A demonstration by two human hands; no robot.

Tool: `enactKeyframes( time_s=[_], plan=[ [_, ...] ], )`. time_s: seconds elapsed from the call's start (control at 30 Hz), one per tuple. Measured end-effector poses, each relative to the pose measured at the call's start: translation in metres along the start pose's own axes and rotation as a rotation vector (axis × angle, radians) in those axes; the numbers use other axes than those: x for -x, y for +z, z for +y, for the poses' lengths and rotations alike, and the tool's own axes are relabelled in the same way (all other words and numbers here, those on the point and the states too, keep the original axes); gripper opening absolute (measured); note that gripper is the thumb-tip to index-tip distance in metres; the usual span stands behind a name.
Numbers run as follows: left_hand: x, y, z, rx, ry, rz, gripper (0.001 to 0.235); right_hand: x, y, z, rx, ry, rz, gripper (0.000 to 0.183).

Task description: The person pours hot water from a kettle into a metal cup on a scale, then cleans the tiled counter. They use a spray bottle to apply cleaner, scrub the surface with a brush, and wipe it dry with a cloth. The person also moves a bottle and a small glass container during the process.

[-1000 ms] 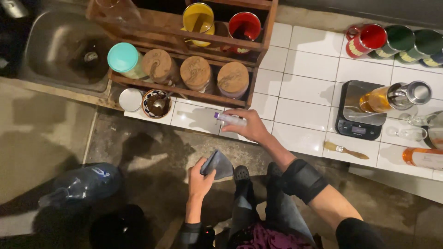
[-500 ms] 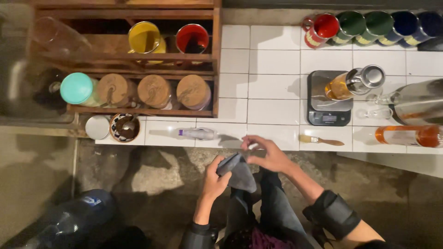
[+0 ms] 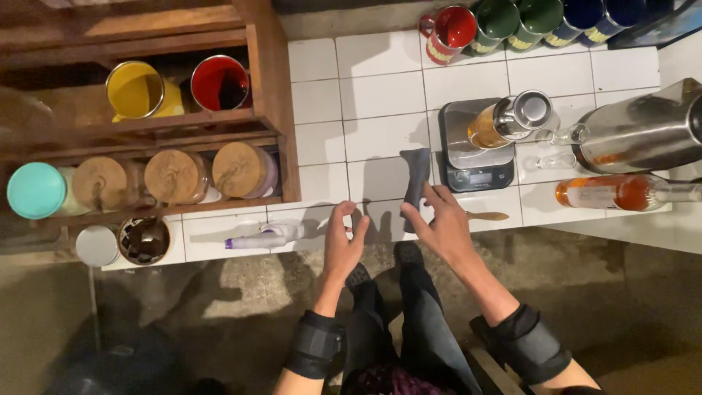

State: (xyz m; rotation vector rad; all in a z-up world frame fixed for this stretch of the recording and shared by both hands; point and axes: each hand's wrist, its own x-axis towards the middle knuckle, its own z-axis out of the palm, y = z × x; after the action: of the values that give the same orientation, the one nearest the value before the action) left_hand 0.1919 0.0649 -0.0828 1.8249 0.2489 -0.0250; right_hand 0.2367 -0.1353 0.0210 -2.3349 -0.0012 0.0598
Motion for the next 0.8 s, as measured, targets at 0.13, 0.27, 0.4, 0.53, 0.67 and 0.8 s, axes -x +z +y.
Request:
enactKeyframes(
  time_s=[0.13, 0.27, 0.4, 0.53, 0.67, 0.8],
  plan=[
    [-0.012, -0.002, -0.007, -0.146, 0.027, 0.044, 0.046, -0.032, 0.040, 0.030, 0.174, -0.131, 0.010, 0.066],
    [-0.019, 0.001, -0.017, -0.463, 0.196, 0.067, 0.050, -0.053, 0.100, 0.067, 0.269, -0.177, 0.012, 0.095],
    [-0.033, 0.003, -0.014, -0.693, 0.183, 0.015, 0.058, -0.068, 0.127, 0.063, 0.374, -0.112, 0.032, 0.102],
    [-0.038, 0.007, -0.017, -0.770, 0.170, 0.024, 0.060, -0.096, 0.125, 0.059, 0.344, -0.075, 0.060, 0.099],
    [-0.039, 0.010, -0.018, -0.791, 0.141, 0.042, 0.061, -0.148, 0.122, 0.066, 0.332, -0.066, 0.023, 0.095],
    [-0.047, 0.010, -0.028, -0.801, 0.146, 0.081, 0.065, -0.212, 0.124, 0.065, 0.349, -0.059, -0.005, 0.094]
  ],
)
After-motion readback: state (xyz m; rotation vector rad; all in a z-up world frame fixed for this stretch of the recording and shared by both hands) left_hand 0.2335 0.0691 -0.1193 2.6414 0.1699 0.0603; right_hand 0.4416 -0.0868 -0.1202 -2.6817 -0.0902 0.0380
